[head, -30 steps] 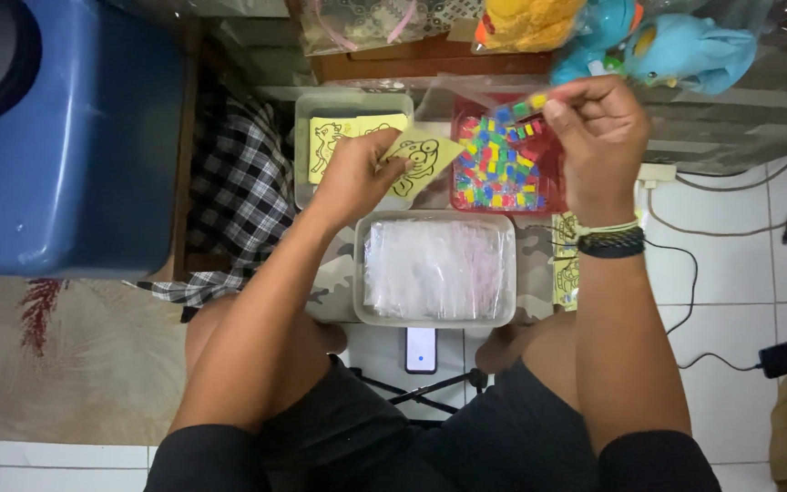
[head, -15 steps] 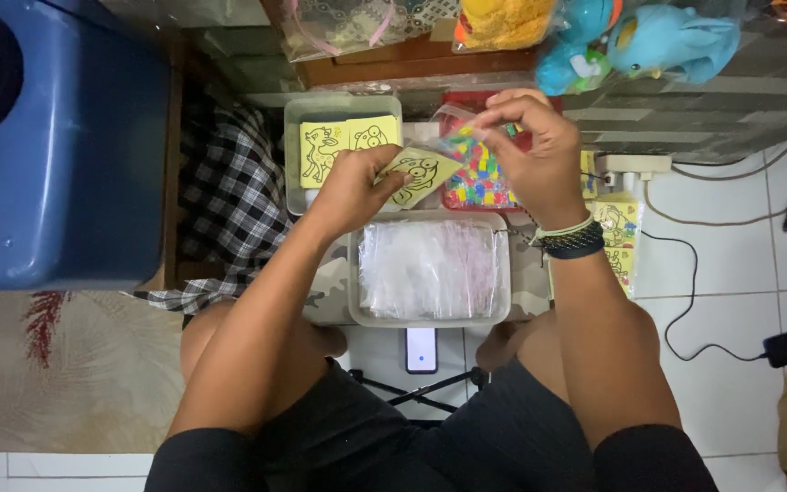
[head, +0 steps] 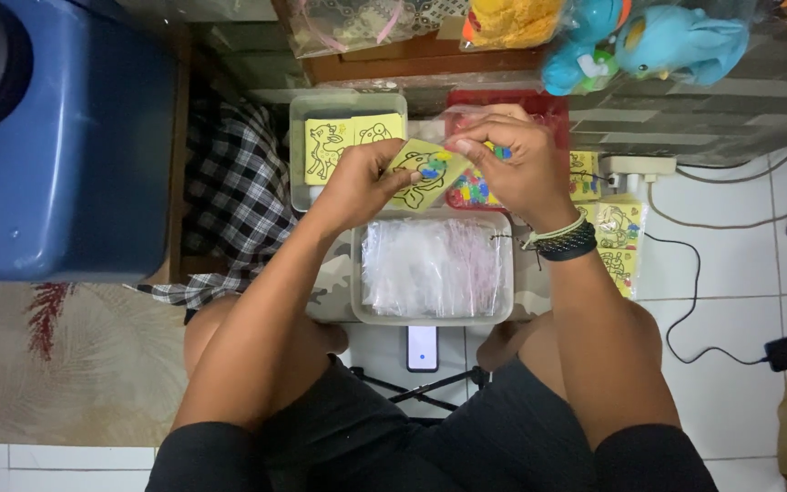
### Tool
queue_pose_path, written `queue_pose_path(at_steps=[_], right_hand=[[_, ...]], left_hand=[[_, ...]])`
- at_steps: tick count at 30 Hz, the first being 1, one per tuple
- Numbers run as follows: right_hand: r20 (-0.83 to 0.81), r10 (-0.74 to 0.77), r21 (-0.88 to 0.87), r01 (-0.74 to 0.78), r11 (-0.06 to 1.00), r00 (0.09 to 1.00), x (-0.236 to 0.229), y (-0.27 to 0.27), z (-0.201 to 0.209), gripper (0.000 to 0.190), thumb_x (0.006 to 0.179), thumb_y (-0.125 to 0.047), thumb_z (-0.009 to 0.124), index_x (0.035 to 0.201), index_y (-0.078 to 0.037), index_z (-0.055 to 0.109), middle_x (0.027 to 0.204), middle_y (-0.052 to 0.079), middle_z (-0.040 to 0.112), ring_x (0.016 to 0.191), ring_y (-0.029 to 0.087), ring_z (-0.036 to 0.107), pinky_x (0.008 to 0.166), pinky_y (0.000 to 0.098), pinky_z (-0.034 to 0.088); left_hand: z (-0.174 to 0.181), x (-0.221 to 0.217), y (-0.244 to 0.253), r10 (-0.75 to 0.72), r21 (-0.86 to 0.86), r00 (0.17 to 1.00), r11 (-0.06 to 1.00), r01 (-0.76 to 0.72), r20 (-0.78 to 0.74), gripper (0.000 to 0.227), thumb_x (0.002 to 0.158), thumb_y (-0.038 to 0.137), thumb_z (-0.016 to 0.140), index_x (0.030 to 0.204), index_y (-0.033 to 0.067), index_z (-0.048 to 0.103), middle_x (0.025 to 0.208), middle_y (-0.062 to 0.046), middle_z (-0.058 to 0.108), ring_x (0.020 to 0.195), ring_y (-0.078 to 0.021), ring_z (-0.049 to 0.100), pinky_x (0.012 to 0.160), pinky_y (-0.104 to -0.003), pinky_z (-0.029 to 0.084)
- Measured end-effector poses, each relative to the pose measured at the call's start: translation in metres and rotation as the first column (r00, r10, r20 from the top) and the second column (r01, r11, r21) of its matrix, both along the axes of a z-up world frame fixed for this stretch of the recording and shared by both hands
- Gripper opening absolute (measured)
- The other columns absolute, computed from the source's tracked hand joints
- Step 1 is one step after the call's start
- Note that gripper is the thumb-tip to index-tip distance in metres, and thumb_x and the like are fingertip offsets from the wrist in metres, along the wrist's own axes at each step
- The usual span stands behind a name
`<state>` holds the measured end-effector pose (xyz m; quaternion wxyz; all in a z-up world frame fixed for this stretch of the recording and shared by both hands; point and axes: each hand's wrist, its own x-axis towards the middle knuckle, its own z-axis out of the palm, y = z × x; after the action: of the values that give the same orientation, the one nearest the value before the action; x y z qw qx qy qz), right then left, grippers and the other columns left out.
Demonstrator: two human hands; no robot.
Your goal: The person packs plastic pouches with a yellow drawing card and a small handful of colorful plastic pieces by hand.
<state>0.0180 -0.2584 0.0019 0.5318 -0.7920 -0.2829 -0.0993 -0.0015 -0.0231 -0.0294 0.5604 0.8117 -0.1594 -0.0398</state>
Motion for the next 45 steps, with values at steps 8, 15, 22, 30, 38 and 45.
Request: queue_pose_path(at_steps=[8, 15, 22, 30, 38, 45], right_hand=[[0.051, 0.025, -0.025, -0.024, 0.999, 0.998, 0.004, -0.003, 0.003, 0.012, 0.094, -0.011, 0.084, 0.102, -0.003, 0.079, 0.108, 0.015, 0.071, 0.109, 0.035, 0.066, 0.098, 0.0448, 0.047], [0.109, -0.039, -0.084, 0.048, 0.995, 0.993, -0.001, 0.001, 0.015, 0.007, 0.099, -0.005, 0.074, 0.103, 0.0, 0.072, 0.124, 0.018, 0.058, 0.121, 0.033, 0.057, 0.107, 0.0488, 0.051], [-0.121, -0.207, -0.318, 0.16, 0.935, 0.971, 0.015, -0.008, -0.02, 0.015, 0.103, -0.013, 0.065, 0.116, -0.01, 0.073, 0.113, 0.007, 0.072, 0.102, 0.022, 0.061, 0.083, 0.0384, 0.049], [-0.034, 0.145, -0.82, -0.111, 0.561, 0.989, 0.034, 0.028, -0.095, 0.009, 0.085, -0.015, 0.069, 0.09, -0.015, 0.077, 0.114, 0.0, 0.077, 0.139, 0.04, 0.045, 0.099, 0.0571, 0.031], [-0.1, 0.116, -0.878, -0.142, 0.457, 0.988, 0.033, 0.047, -0.113, 0.033, 0.1, -0.024, 0.058, 0.13, -0.028, 0.072, 0.139, 0.009, 0.066, 0.14, 0.037, 0.036, 0.111, 0.0649, 0.019], [-0.355, -0.117, -0.767, -0.217, 0.604, 0.928, 0.03, 0.054, -0.095, 0.036, 0.095, -0.027, 0.045, 0.127, -0.028, 0.061, 0.135, 0.015, 0.051, 0.129, 0.038, 0.029, 0.107, 0.0466, 0.018]], left_hand=[[-0.026, 0.007, 0.007, 0.011, -0.023, 1.0, 1.0, -0.012, -0.029, 0.017, 0.088, 0.004, 0.075, 0.105, 0.0078, 0.074, 0.071, -0.011, 0.071, 0.07, -0.0162, 0.061, 0.069, -0.035, 0.051], [0.002, 0.008, 0.011, -0.034, 0.05, 0.996, 0.998, 0.038, -0.079, 0.02, 0.099, 0.016, 0.073, 0.084, 0.0114, 0.061, 0.077, 0.004, 0.059, 0.073, -0.0098, 0.053, 0.065, -0.028, 0.043], [0.01, 0.019, 0.036, 0.223, -0.107, 0.975, 0.969, -0.224, -0.017, 0.011, 0.097, 0.01, 0.071, 0.107, 0.0062, 0.073, 0.1, -0.004, 0.077, 0.086, -0.0121, 0.071, 0.068, -0.028, 0.061], [0.008, 0.016, 0.029, 0.193, -0.22, 0.98, 0.955, -0.198, -0.044, 0.002, 0.1, 0.006, 0.068, 0.098, 0.0072, 0.068, 0.088, 0.004, 0.065, 0.079, -0.0063, 0.058, 0.061, -0.025, 0.051], [0.013, 0.014, 0.031, 0.178, -0.101, 0.981, 0.98, -0.17, 0.073, 0.013, 0.098, 0.011, 0.067, 0.109, 0.0071, 0.072, 0.102, -0.003, 0.078, 0.091, -0.0129, 0.072, 0.071, -0.03, 0.061], [0.019, 0.013, 0.035, 0.176, -0.084, 0.98, 0.982, -0.168, 0.098, 0.011, 0.098, 0.015, 0.066, 0.107, 0.0088, 0.071, 0.098, -0.001, 0.077, 0.087, -0.0131, 0.07, 0.07, -0.03, 0.056]])
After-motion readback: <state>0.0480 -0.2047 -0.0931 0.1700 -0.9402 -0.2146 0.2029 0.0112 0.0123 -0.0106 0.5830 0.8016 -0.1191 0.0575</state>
